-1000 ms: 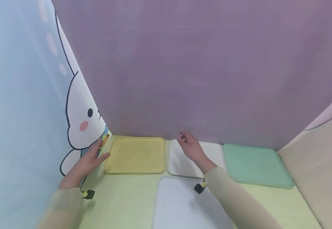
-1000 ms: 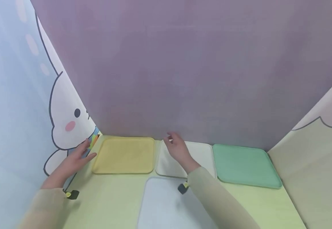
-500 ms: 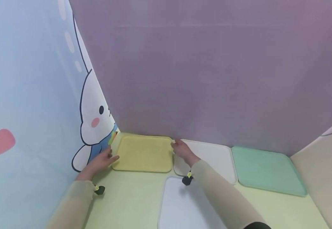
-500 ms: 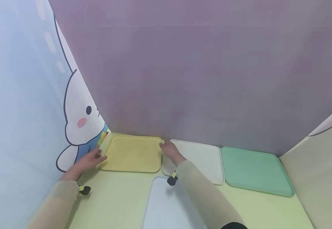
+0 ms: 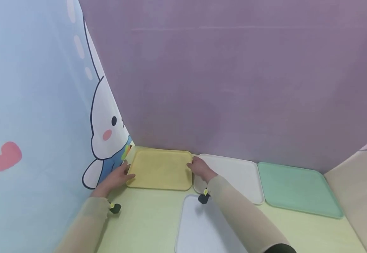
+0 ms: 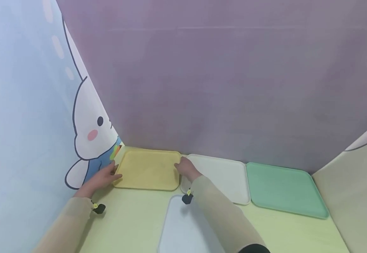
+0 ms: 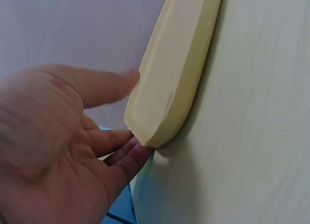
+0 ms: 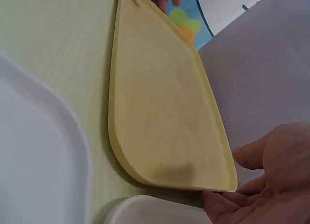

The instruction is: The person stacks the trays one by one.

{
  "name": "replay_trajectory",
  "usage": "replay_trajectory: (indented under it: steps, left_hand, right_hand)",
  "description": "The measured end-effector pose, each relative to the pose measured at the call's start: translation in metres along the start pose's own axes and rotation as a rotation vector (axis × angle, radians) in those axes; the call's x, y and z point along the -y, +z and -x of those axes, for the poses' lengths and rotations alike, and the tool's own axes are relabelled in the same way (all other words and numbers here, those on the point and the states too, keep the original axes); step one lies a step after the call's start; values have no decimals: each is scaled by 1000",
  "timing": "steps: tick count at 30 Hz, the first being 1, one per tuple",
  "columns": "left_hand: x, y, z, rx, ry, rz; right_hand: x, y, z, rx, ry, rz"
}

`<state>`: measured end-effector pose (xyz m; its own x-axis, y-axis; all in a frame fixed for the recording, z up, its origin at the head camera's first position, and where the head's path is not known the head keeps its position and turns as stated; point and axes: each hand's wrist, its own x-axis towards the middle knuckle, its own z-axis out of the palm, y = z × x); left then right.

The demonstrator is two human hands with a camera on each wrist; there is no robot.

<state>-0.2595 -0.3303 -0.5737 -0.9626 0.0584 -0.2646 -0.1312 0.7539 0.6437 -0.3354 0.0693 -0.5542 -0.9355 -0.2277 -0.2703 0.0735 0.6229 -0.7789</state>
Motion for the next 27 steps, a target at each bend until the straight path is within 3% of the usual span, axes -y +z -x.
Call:
replay_trajectory:
  steps: [3, 6, 11, 17, 21, 27]
  left_hand:
    - [-4, -2, -5, -13, 13, 22]
    - [-7, -4, -8, -19, 8, 110]
    - [-6, -3, -8, -9, -62, 309]
    - [-6, -1, -7, -2, -103, 457]
    - [-7, -1, -7, 24, -54, 538]
    - [-5, -5, -7, 101, 94, 778]
  right_hand:
    - [1, -2, -1, -24, 16, -38]
    - [-1, -1, -3, -57, 30, -106]
    - [-9, 5, -5, -135, 33, -236]
    - [-18, 7, -5, -165, -4, -397]
    - [-20, 0, -2, -133, -50, -457]
    - [-22, -17, 4, 27, -100, -610]
